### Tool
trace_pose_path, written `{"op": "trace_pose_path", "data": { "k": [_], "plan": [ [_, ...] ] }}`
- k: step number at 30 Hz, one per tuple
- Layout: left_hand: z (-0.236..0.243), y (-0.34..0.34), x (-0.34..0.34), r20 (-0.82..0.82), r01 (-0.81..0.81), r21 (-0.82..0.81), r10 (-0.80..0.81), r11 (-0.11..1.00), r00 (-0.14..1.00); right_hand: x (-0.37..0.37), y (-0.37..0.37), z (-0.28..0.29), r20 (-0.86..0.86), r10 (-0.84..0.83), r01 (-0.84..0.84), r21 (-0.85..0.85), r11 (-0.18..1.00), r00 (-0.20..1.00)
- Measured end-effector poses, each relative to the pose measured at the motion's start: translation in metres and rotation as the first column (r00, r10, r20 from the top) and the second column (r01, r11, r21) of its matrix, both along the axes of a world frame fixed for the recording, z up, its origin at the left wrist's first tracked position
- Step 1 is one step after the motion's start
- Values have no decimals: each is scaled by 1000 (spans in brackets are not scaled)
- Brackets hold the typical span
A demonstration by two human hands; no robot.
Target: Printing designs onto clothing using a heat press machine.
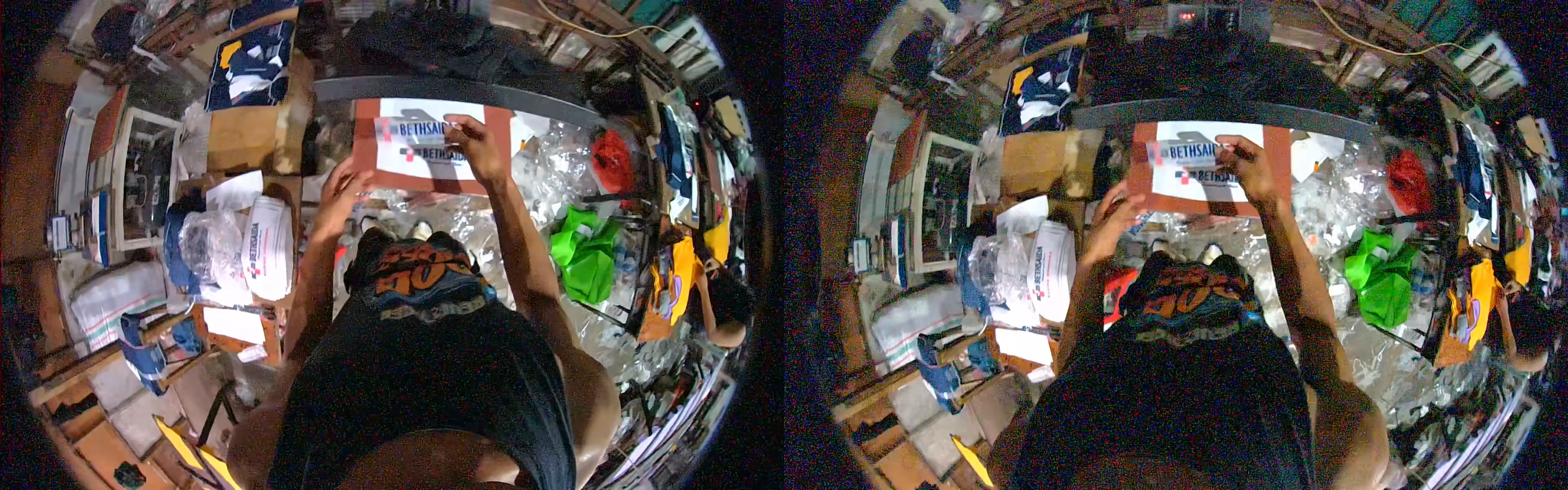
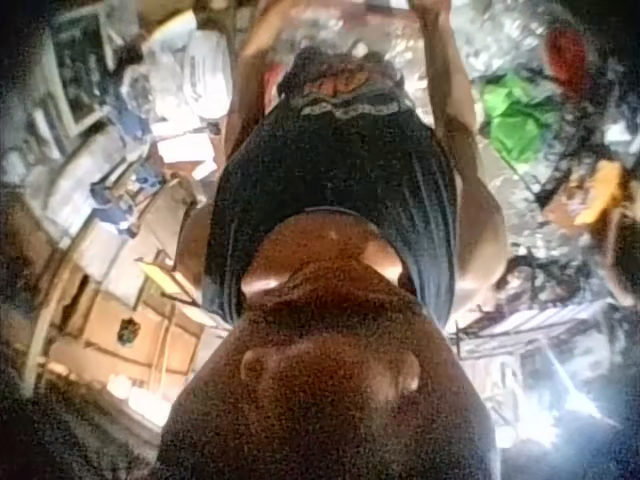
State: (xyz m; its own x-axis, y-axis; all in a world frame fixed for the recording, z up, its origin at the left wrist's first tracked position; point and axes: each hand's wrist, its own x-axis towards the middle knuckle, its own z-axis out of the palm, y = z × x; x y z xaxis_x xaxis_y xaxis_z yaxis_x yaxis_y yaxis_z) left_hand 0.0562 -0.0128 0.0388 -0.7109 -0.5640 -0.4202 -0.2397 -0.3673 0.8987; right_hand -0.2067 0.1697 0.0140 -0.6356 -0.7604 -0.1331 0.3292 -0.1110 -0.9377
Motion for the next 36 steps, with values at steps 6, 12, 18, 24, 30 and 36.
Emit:
{"op": "trace_pose_path", "data": {
  "k": [6, 12, 18, 24, 30, 36],
  "plan": [
    [-108, -15, 86, -141, -47, -174, 23, 984, 990, -81, -35, -89, -451, -213, 253, 29, 967, 866],
    [-203, -37, 170, -111, 23, 496, 37, 868, 993, -124, -11, -135, -803, -102, 386, 167, 907, 587],
    [-384, -17, 263, -136, -28, 785, 216, 619, 967, -115, -26, -141, -804, 17, 470, 364, 804, 594],
    [-354, 32, 271, 457, -256, 166, 156, 952, 875, -66, -24, -79, -943, 92, 561, 267, 784, 320],
    [-326, 55, 271, 543, 238, -373, 3, 897, 840, 0, -31, -32, -802, 458, 469, 596, 652, 383],
    [-357, 64, 314, 717, 630, -338, -242, 700, 654, 4, -45, -47, -773, 545, 509, 628, 588, 324]
  ]
}}
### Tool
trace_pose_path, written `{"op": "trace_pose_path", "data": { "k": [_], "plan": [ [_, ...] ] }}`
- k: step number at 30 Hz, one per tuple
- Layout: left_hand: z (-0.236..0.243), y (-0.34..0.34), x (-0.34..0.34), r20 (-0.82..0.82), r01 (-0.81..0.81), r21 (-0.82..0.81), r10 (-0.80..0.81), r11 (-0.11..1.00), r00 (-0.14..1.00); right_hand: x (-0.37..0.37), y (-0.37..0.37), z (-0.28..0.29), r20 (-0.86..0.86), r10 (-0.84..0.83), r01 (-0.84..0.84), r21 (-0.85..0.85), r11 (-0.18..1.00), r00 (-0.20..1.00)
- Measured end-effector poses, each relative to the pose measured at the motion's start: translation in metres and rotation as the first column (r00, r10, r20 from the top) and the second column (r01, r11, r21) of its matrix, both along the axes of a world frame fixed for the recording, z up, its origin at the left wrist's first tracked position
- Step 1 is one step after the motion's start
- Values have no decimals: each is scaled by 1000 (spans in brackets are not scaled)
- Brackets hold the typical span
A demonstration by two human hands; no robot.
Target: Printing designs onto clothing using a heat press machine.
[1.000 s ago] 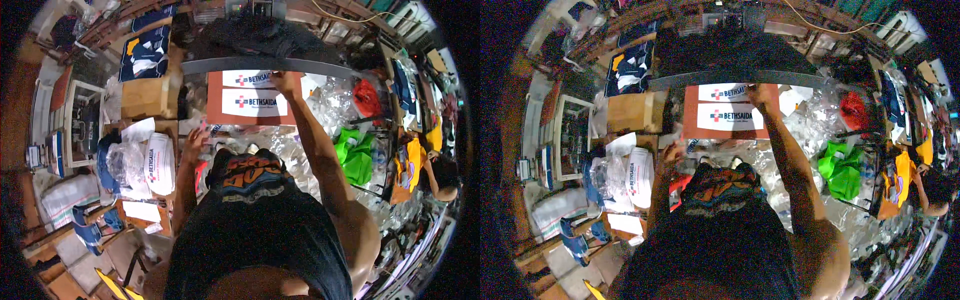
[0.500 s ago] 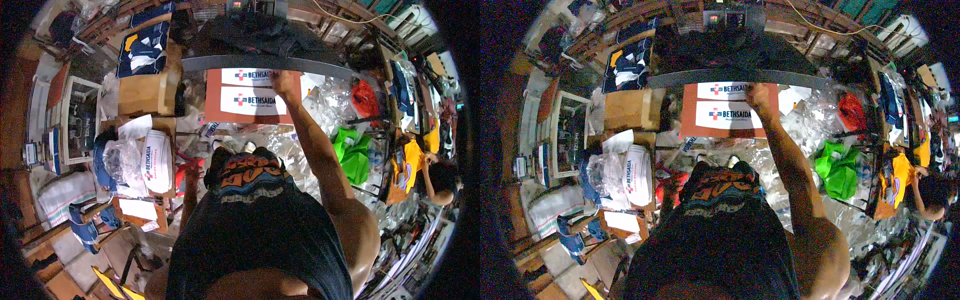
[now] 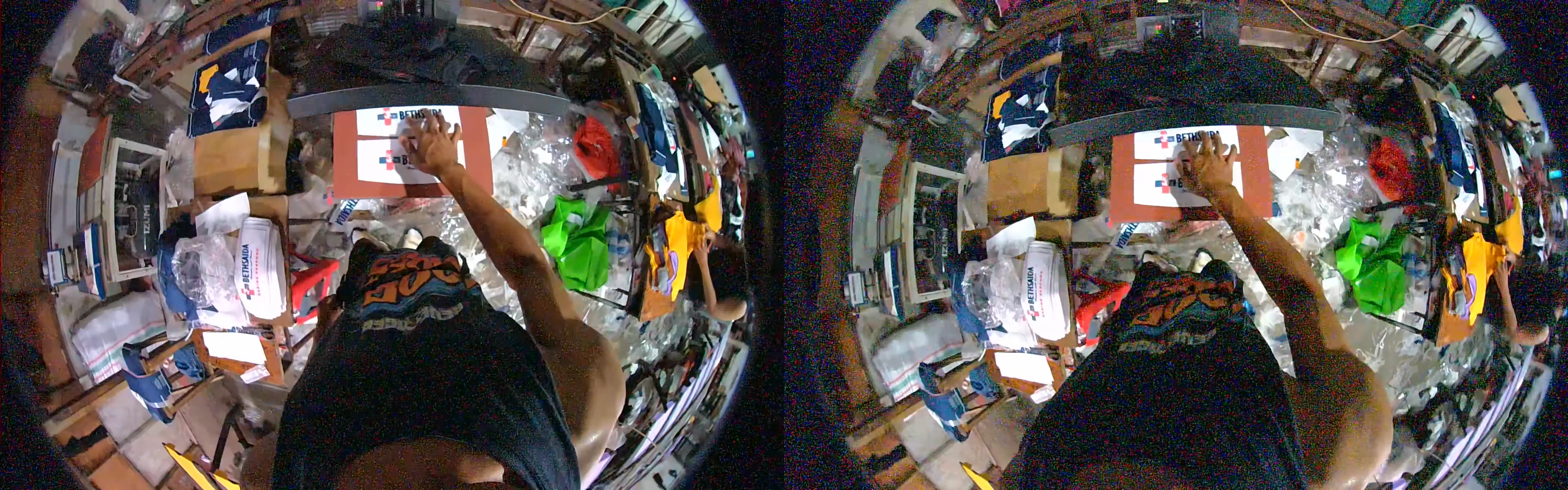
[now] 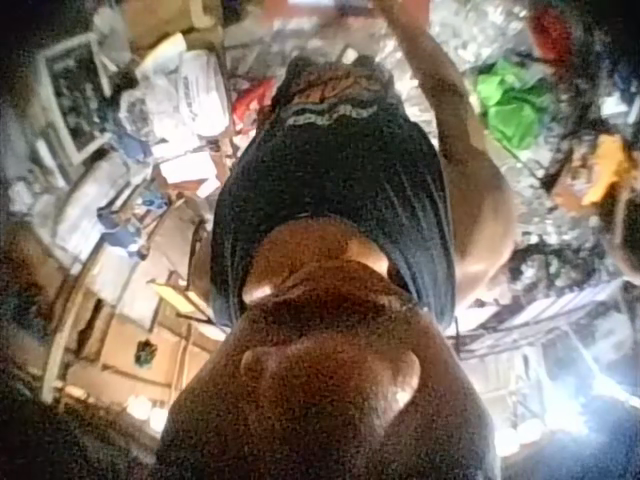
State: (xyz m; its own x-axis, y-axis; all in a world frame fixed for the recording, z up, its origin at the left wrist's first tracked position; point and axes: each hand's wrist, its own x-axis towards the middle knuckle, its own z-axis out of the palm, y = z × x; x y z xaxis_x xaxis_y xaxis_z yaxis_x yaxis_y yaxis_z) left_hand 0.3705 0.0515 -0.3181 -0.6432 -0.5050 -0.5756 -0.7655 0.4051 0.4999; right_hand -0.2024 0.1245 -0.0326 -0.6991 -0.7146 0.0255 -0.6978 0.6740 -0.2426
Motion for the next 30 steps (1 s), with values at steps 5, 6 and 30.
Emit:
{"op": "trace_pose_path", "data": {
  "k": [5, 6, 30],
  "plan": [
    [8, 2, 0, -123, 34, -92, -45, 995, 991, 0, -7, 3, -35, -43, 41, -38, 998, 998],
    [13, 3, 0, -150, 40, -117, -58, 992, 987, 1, -8, 7, -1, -35, 35, 1, 999, 999],
    [79, 2, -34, -117, 144, -141, -161, 979, 980, 1, -24, 3, 39, -25, 21, 99, 995, 999]
  ]
}}
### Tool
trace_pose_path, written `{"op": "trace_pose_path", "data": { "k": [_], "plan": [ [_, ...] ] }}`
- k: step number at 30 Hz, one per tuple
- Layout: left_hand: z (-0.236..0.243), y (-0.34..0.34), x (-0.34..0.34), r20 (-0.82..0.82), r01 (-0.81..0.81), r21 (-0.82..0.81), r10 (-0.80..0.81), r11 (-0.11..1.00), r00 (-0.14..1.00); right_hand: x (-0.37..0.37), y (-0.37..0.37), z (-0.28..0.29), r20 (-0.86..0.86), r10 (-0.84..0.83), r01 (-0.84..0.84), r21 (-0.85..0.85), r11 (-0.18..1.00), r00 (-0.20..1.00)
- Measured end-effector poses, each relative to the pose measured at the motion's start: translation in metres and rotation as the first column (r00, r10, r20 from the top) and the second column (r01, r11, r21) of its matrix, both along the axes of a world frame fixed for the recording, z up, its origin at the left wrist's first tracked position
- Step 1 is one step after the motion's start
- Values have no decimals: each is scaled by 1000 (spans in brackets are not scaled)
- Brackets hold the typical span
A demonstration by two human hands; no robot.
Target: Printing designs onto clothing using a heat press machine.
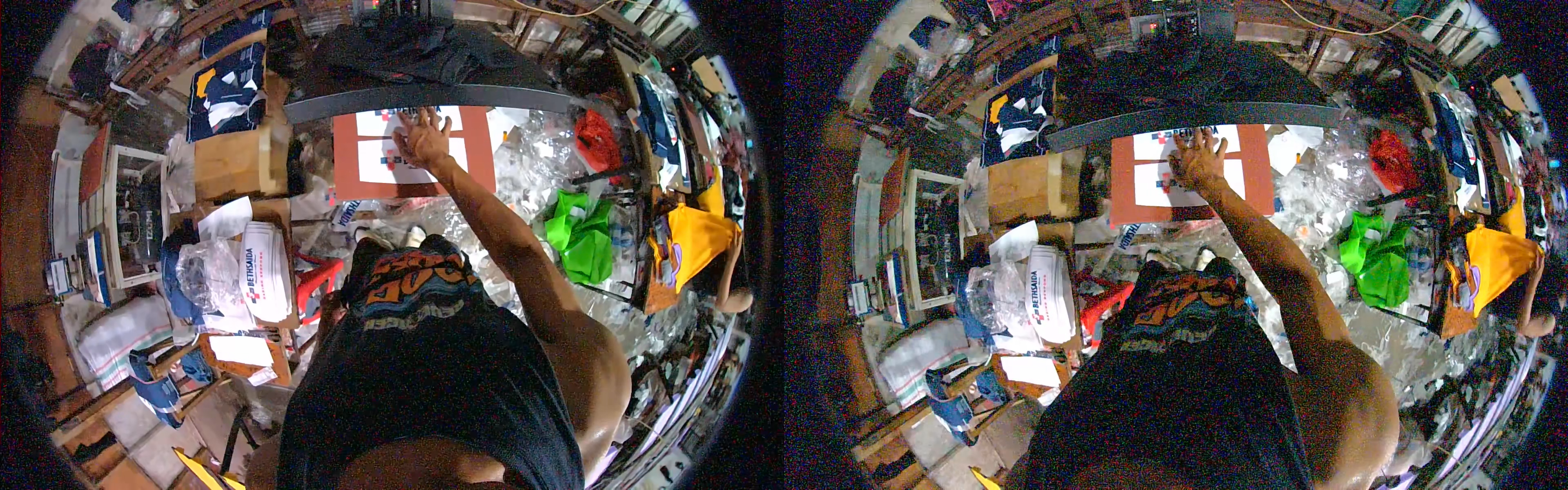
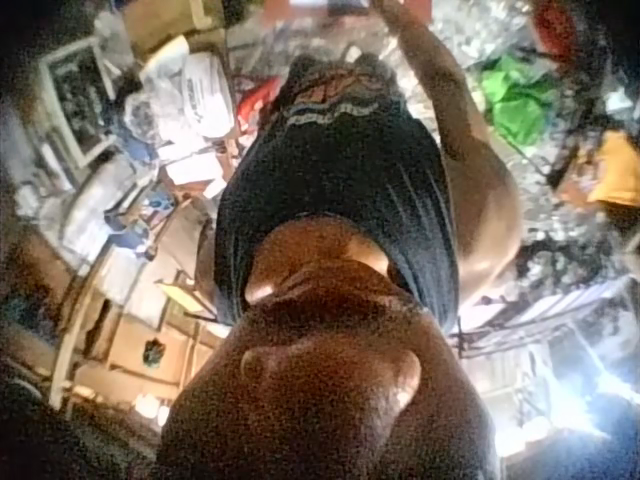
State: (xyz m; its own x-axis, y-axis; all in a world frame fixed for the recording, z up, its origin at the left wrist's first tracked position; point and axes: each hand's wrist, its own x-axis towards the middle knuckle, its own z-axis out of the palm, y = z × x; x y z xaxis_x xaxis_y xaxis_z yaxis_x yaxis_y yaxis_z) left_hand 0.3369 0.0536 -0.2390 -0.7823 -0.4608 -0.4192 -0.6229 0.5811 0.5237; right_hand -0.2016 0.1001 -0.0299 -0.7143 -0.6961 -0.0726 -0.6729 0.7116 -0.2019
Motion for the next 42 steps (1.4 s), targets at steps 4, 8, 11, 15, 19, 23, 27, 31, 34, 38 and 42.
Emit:
{"op": "trace_pose_path", "data": {
  "k": [4, 8, 11, 15, 19, 23, 27, 31, 34, 38, 42],
  "plan": [
    [-3, 1, 6, -45, 112, -94, -117, 989, 992, 2, 3, -2, -56, 9, -12, -39, 999, 998],
    [-17, 0, 16, -84, 201, -197, -221, 960, 972, 11, 1, 8, -104, 6, -19, -125, 992, 995],
    [-23, -8, 18, -86, 280, -231, -306, 932, 948, 14, 26, 8, -92, 22, -50, -308, 950, 995],
    [-27, -3, 22, -153, -33, -138, 12, 990, 988, 49, 62, 18, -33, 119, -124, -254, 959, 992],
    [-35, 4, 16, -174, -291, -3, 286, 957, 942, 78, 92, 18, -51, 158, -165, -175, 971, 986],
    [-45, -6, 4, -154, -505, 118, 518, 855, 841, 87, 94, 19, -70, 137, -148, -186, 971, 988],
    [-70, -50, -24, -495, -487, -311, 298, 816, 816, 70, 97, 26, -25, 99, -102, -244, 964, 995],
    [112, -50, -181, -650, -337, 119, 330, 934, 684, 18, 146, 7, 19, 63, -57, -232, 971, 998],
    [219, -56, -270, -670, -192, -194, 13, 962, 743, -12, 153, 11, 107, 231, -189, -309, 932, 967],
    [233, -61, -335, -635, -150, -366, -128, 918, 762, -9, 146, 26, 50, 224, -209, -212, 955, 973],
    [223, -69, -363, -603, 44, -358, -267, 933, 752, -10, 141, 13, 37, 215, -206, -169, 964, 976]
  ]
}}
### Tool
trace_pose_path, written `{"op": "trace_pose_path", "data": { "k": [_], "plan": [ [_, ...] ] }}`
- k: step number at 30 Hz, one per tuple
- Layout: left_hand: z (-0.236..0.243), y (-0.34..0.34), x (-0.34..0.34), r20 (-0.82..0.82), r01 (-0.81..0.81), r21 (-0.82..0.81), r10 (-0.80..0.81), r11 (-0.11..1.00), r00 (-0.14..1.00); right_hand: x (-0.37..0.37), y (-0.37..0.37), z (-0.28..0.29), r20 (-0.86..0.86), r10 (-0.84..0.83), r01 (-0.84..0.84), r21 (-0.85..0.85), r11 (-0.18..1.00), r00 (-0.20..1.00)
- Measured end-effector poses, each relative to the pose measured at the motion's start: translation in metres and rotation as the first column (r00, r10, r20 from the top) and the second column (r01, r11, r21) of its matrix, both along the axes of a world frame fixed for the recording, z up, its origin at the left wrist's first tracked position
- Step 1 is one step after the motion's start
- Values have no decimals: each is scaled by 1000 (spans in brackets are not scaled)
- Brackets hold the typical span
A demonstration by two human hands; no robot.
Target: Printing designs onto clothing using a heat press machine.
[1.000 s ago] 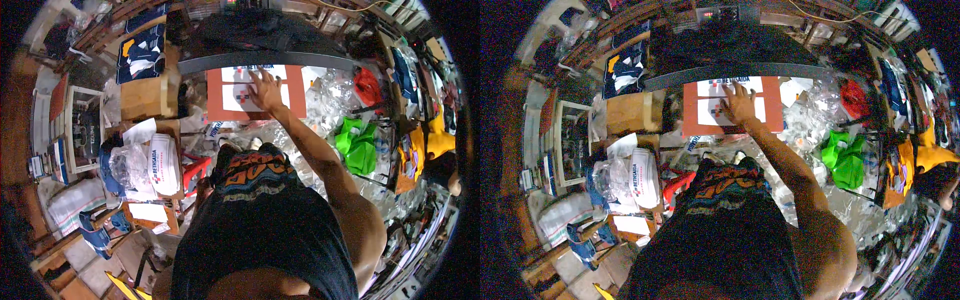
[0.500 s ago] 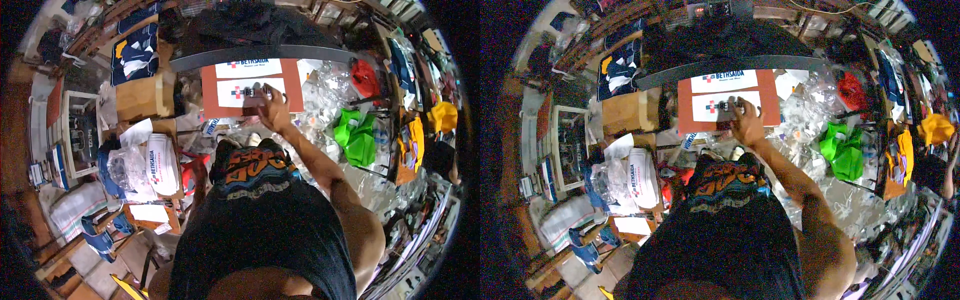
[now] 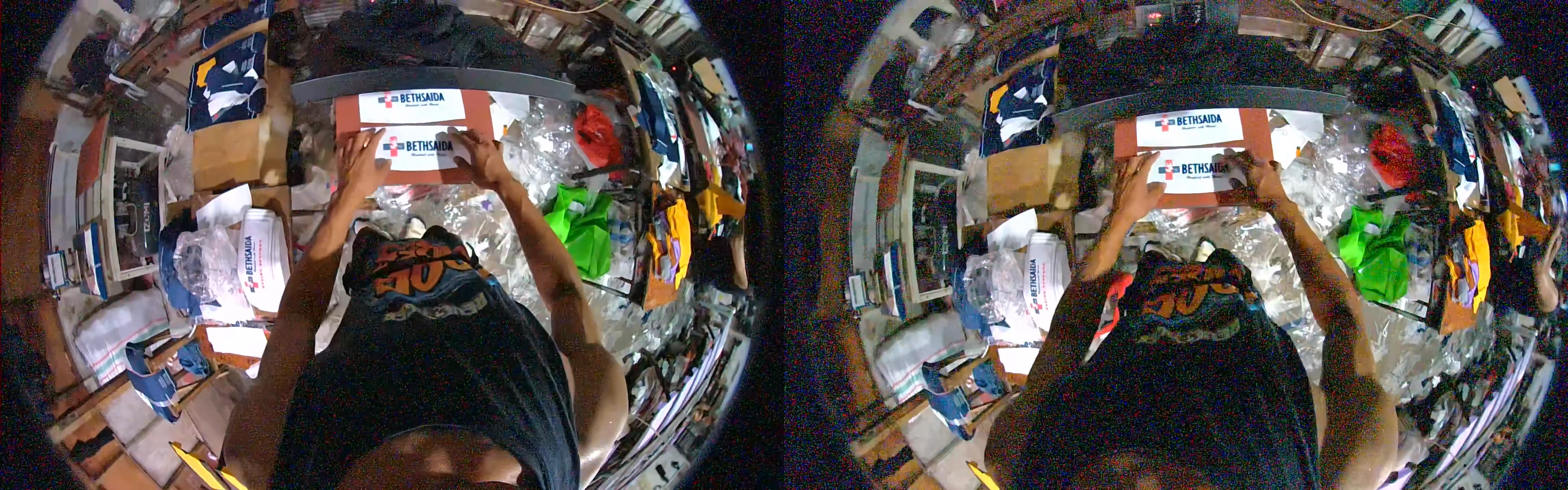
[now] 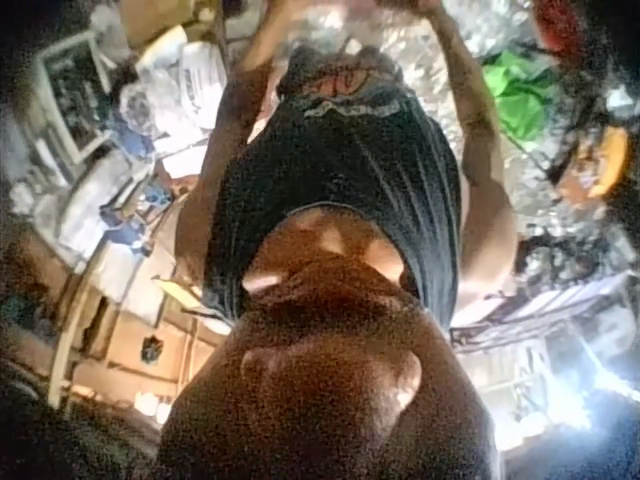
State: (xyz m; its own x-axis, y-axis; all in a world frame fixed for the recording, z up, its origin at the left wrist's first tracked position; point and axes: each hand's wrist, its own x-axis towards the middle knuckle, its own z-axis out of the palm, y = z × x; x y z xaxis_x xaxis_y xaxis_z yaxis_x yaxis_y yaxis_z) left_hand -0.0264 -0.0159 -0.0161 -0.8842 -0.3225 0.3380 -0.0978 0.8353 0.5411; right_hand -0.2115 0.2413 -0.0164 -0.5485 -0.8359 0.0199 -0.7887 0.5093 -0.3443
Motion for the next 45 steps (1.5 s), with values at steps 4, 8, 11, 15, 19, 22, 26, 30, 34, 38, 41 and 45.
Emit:
{"op": "trace_pose_path", "data": {
  "k": [4, 8, 11, 15, 19, 22, 26, 30, 34, 38, 41, 45],
  "plan": [
    [-6, -2, -6, 204, -1, -126, 27, 992, 978, -8, 8, -31, -104, -28, 25, -29, 999, 994],
    [-7, -5, -9, 220, -20, -145, 52, 989, 974, -9, -8, -16, -38, -51, 52, 21, 998, 998],
    [-5, -7, -10, 246, -25, -135, 57, 991, 968, -11, -8, -16, -55, -27, 27, -14, 1000, 998],
    [-2, -7, -9, 276, -19, -122, 52, 992, 960, -12, -9, -15, -45, -15, 13, -34, 999, 999],
    [-9, -9, -10, 254, -31, -138, 65, 990, 965, -12, -9, -14, -58, -4, 4, 2, 1000, 998],
    [-12, -9, -12, 247, -39, -137, 72, 990, 966, -15, -6, -22, -88, 1, 0, 14, 1000, 996],
    [-11, -8, -12, 231, -35, -147, 68, 989, 971, -13, -6, -29, -122, -16, 23, 55, 998, 992],
    [-13, -10, -14, 203, -22, -171, 58, 985, 977, -15, -5, -36, -146, -22, 37, 97, 995, 989],
    [-10, -8, -17, 196, -18, -194, 57, 981, 979, -18, -3, -43, -189, -9, 13, 21, 1000, 982],
    [-8, -11, -17, 250, -34, -188, 81, 982, 965, -13, -11, -21, -106, -52, 53, 2, 999, 993],
    [4, -12, -30, 279, -73, -127, 107, 989, 954, -25, -21, -9, 22, -76, 77, -26, 997, 997],
    [10, -23, -54, 294, -111, -169, 158, 979, 943, -64, -47, -16, 57, -130, 135, -89, 987, 990]
  ]
}}
